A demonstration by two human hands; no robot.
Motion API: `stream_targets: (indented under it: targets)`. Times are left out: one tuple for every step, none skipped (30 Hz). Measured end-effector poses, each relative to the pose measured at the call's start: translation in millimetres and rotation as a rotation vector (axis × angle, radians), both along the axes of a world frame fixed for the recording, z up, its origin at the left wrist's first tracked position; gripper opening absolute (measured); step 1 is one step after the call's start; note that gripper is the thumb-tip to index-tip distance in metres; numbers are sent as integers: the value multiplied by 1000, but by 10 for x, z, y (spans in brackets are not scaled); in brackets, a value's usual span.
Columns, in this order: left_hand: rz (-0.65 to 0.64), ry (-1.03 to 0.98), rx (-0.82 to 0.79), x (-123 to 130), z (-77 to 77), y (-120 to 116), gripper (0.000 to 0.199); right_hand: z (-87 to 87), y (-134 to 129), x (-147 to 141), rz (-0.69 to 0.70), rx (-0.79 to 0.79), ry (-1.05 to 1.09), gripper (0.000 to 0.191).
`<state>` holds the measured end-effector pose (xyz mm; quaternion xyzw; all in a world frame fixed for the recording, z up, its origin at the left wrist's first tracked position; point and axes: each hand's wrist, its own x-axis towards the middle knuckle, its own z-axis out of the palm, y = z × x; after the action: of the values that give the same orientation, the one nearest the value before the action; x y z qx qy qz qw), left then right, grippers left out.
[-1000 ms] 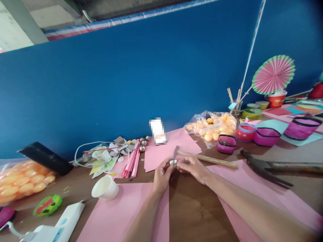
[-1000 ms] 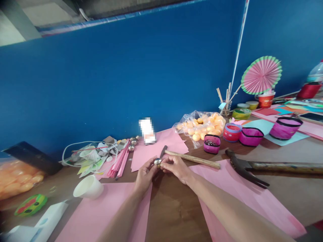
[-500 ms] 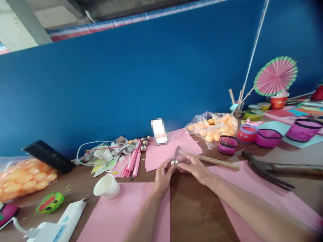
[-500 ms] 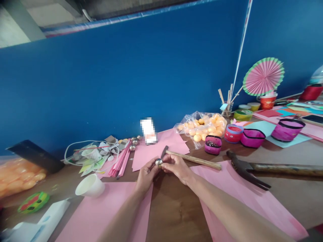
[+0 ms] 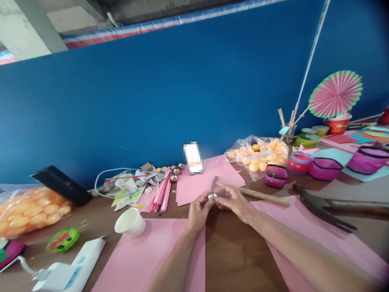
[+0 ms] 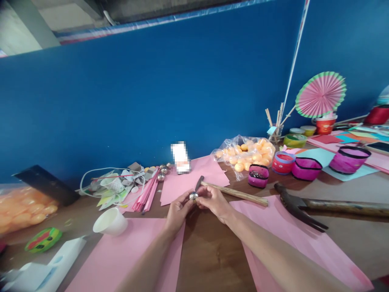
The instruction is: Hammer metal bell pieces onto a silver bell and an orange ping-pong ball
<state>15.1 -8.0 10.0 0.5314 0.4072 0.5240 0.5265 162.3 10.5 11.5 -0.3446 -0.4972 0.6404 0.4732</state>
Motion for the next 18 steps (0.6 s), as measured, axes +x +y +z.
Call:
stream_targets:
  targets:
    - [0, -4, -4, 3, -4, 2, 43, -1, 1, -1, -3, 4, -6, 38]
    - [-1, -17, -12, 6, -11, 5, 43, -4, 4, -1, -1, 4, -10, 37]
    - [0, -40, -23, 8, -21, 9, 43, -7, 9, 1, 2, 0, -12, 37]
    - [1, -74, -37, 9, -32, 12, 43, -9, 15, 3, 7, -9, -10, 36]
    - [-3, -114, -53, 10, -43, 14, 42, -11, 21, 7, 11, -20, -7, 35]
    - [-7, -158, -67, 9, -54, 15, 42, -12, 28, 10, 14, -32, -2, 34]
    - [-12, -201, -79, 9, -63, 15, 41, -11, 33, 13, 18, -40, 4, 33]
    - [-15, -241, -90, 9, -69, 12, 41, -9, 37, 16, 20, -46, 8, 33]
    - [-18, -272, -101, 9, -70, 9, 41, -7, 40, 17, 24, -47, 9, 32]
    - [-19, -293, -112, 10, -68, 4, 40, -5, 41, 17, 28, -42, 7, 32]
    - [-19, -302, -118, 11, -61, 0, 40, -3, 40, 16, 31, -33, 1, 31]
    - [-20, -297, -119, 13, -53, -5, 41, -2, 39, 14, 33, -19, -8, 32]
    - [-20, -279, -113, 15, -43, -8, 41, -3, 36, 11, 34, 0, -19, 32]
    - [-16, -252, -104, 16, -34, -10, 42, -5, 32, 8, 33, 23, -32, 32]
    - [-7, -222, -94, 16, -28, -11, 42, -8, 27, 4, 28, 47, -45, 32]
    - [4, -195, -88, 16, -25, -10, 43, -11, 22, 0, 22, 68, -57, 32]
    - [14, -175, -88, 14, -26, -8, 43, -15, 18, -3, 15, 86, -68, 32]
    - [23, -166, -90, 12, -30, -5, 43, -18, 13, -6, 10, 101, -76, 32]
